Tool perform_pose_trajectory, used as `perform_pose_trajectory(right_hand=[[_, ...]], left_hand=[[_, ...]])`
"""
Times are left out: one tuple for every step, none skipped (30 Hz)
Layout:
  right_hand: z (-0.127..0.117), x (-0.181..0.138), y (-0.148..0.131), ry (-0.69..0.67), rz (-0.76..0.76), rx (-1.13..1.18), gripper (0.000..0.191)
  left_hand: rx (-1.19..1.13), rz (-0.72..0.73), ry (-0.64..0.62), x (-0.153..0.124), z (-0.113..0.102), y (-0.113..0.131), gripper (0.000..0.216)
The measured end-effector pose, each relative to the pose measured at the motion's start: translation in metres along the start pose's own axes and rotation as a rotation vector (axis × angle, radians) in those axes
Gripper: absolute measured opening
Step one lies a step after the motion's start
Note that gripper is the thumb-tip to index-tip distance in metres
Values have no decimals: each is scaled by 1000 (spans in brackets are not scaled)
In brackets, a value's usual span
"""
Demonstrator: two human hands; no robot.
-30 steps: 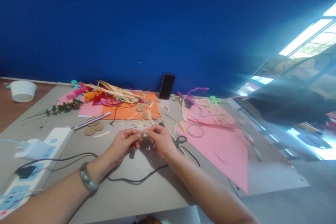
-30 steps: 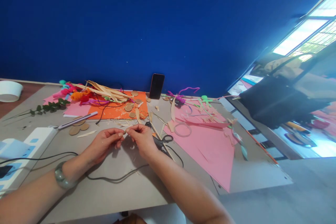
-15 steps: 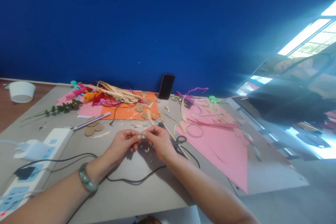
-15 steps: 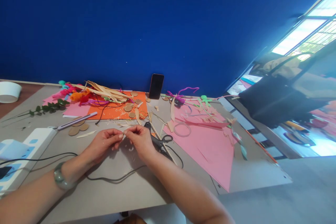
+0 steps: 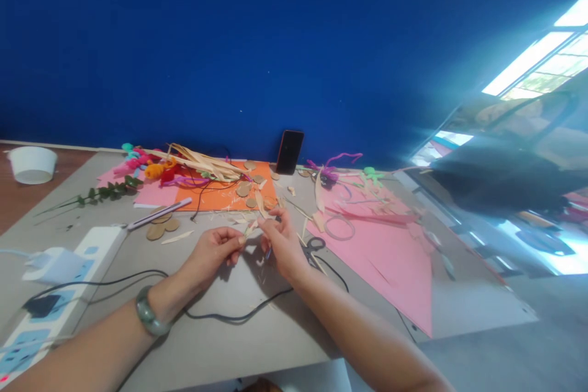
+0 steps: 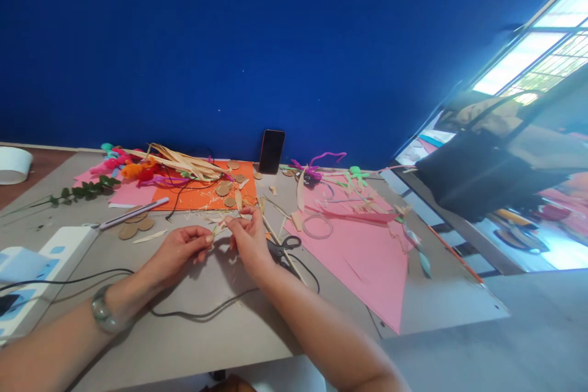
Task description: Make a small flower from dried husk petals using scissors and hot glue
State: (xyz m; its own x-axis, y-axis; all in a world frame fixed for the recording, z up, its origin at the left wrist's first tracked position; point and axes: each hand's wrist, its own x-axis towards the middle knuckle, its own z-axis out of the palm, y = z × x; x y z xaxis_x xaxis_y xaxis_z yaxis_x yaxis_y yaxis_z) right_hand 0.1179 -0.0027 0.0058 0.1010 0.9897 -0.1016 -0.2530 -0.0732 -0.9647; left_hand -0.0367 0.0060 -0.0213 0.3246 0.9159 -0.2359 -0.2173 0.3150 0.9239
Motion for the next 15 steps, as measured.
perform_pose_trajectory(right_hand=[[0, 1, 0, 30, 9, 11, 39], [0, 1, 1, 57, 19, 26, 39], [0, 2, 1, 75, 30, 45, 39], [0, 2, 2, 83, 44, 65, 40], [-1, 2, 3, 82, 56, 82, 41], [-1, 2, 4, 76, 65, 93, 43], [-2, 3, 5, 68, 69, 99, 44], [-2, 3, 6, 61, 68, 102, 45], [-3, 3, 7, 52, 67, 103, 46], [-4, 3, 7, 43, 67, 102, 46], [-4, 3, 7, 27, 69, 97, 45], [-5, 3, 7, 5, 71, 85, 42], [-5, 3, 7, -20, 70, 67, 38], [-6, 2, 7, -44, 64, 41, 34], [-6, 2, 7, -62, 54, 7, 31]], left_hand=[[-2, 2, 0, 0, 0, 0, 22], [-3, 5, -1, 0, 0, 0, 22], [-3, 8, 0, 0, 0, 0, 22], [-4, 11, 4, 0, 0, 0, 22], [-4, 13, 11, 0, -1, 0, 22], [-4, 17, 17, 1, -1, -1, 22], [-4, 21, 21, 1, -1, -1, 22], [-5, 25, 23, 1, -2, -2, 22], [-6, 30, 23, 1, -2, -2, 22], [-9, 35, 22, 1, -2, -2, 22], [-13, 39, 23, 1, -2, -2, 22], [-18, 41, 26, 1, -2, -2, 22], [-24, 42, 31, 1, -2, -1, 23], [-31, 44, 36, 1, -2, -1, 23], [-35, 46, 41, 1, -2, 0, 24]])
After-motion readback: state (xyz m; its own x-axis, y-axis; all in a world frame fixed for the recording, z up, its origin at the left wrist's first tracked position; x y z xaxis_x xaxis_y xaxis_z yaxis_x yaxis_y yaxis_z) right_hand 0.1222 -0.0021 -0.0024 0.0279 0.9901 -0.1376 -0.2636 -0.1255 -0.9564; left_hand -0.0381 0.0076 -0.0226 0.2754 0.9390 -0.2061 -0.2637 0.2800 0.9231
